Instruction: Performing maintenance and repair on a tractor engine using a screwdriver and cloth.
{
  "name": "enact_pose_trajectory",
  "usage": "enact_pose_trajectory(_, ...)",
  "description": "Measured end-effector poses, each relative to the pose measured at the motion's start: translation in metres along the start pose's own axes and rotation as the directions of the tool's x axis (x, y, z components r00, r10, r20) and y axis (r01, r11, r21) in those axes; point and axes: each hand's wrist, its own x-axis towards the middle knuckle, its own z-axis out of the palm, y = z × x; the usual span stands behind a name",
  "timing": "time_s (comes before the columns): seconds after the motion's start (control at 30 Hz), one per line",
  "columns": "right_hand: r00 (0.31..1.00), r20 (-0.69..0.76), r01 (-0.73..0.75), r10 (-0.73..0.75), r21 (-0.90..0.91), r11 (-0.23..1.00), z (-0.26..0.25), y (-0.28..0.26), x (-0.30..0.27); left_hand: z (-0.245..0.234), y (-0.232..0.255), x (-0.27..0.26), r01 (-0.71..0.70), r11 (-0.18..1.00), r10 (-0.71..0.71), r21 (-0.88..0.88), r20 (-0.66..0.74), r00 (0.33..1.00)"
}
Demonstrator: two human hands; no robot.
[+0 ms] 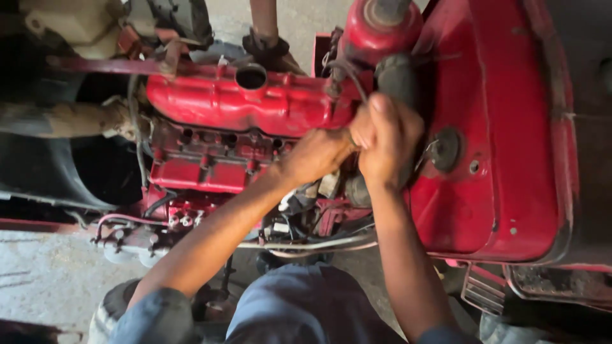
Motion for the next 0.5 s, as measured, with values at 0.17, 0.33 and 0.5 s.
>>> enact_pose_trajectory(0.17,0.994,0.040,-0.096,0.103,-0.138,0.986,0.044,0.028,0.034,-0.010,-0.047,-0.025,0.044,0.998,-0.039,0.049,-0.105,0.994)
enact_pose_trajectory(0.33,0.962,0.266,0.079,0.056,-0.472,0.878,0.065,0.023,0.010,-0.002,-0.025,-0.056,0.143,0.979,-0.179,-0.148,-0.268,0.947)
enact_pose_trajectory(0.5,0.829,0.524,0.057,0.198,-0.432,0.900,0.029,-0.010,-0.031,0.029,0.006,-0.073,0.324,0.935,-0.346,-0.143,-0.177,0.921)
